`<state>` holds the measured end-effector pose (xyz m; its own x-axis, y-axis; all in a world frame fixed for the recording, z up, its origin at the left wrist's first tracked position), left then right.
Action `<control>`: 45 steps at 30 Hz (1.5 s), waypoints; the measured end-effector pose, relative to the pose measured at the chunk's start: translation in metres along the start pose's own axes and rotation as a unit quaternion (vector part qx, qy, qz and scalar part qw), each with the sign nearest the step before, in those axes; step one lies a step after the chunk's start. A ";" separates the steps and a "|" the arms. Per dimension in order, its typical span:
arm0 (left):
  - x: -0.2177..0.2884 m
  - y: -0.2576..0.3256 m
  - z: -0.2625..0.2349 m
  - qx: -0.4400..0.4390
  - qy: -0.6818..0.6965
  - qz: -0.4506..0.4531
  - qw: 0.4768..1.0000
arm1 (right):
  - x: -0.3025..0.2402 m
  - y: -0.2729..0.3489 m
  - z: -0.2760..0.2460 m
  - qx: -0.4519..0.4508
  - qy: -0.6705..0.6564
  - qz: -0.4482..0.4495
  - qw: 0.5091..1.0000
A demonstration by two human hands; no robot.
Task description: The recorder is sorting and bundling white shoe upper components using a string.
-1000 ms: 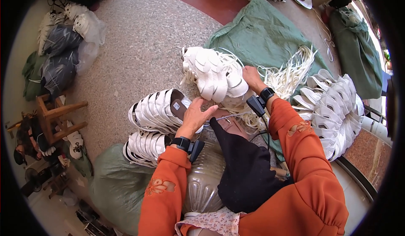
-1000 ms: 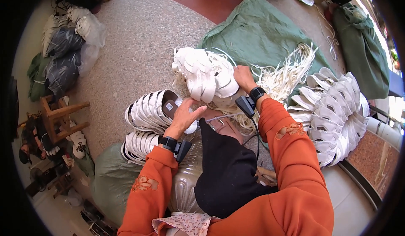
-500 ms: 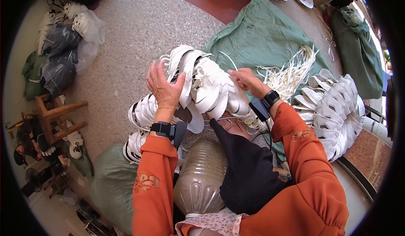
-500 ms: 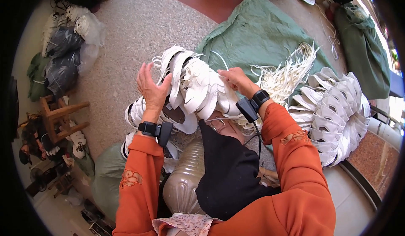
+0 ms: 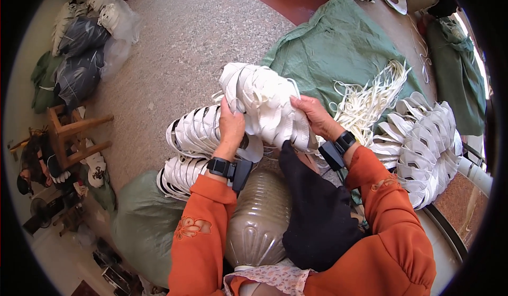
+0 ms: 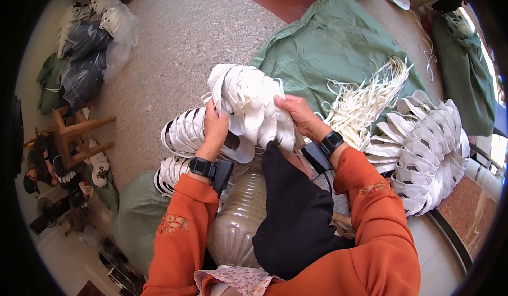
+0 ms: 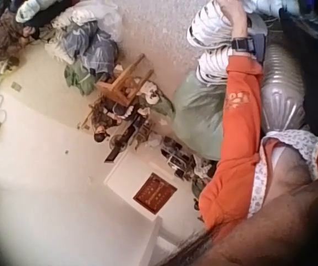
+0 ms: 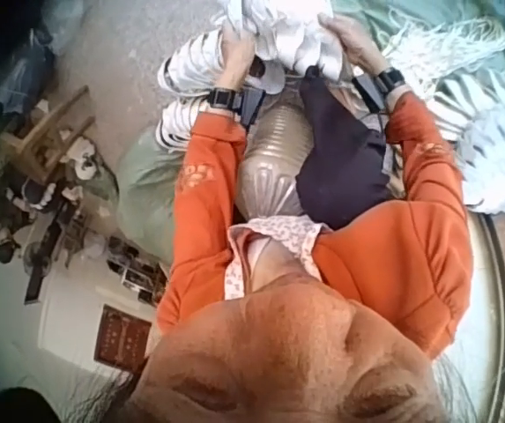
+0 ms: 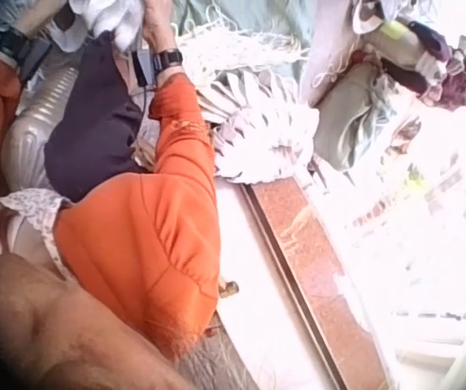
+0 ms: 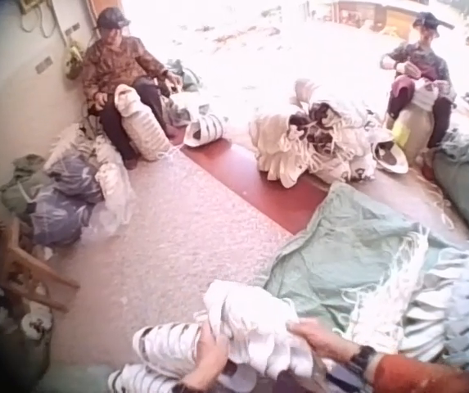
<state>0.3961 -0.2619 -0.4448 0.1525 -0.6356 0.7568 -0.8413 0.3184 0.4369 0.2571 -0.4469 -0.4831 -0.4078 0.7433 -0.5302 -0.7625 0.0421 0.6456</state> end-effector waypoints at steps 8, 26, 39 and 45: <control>-0.030 0.074 0.041 -0.041 0.205 -0.070 0.975 | 0.001 0.036 0.006 0.012 0.044 0.015 0.999; 0.030 0.173 0.015 -0.312 0.173 -0.125 0.926 | -0.074 0.117 0.022 -0.007 0.216 0.034 0.976; 0.071 0.165 0.024 -0.368 0.237 -0.088 0.895 | -0.113 0.140 0.027 0.061 0.243 -0.009 0.968; 0.043 0.156 0.030 -0.365 0.255 -0.131 0.886 | -0.080 0.113 0.013 0.002 0.220 0.047 0.974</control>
<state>0.2564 -0.2607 -0.3585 0.6641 -0.4133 0.6230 -0.2121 0.6949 0.6871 0.2100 -0.4931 -0.3606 -0.6524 0.3863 -0.6521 -0.7098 -0.0098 0.7043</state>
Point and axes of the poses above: each hand's wrist, its own y-axis away from the middle knuckle, its own z-axis out of the palm, x = y × z, the point moved 8 cm from there along -y, towards the middle knuckle, and after that the axes turned 3 degrees about y, right-handed, at the moved point
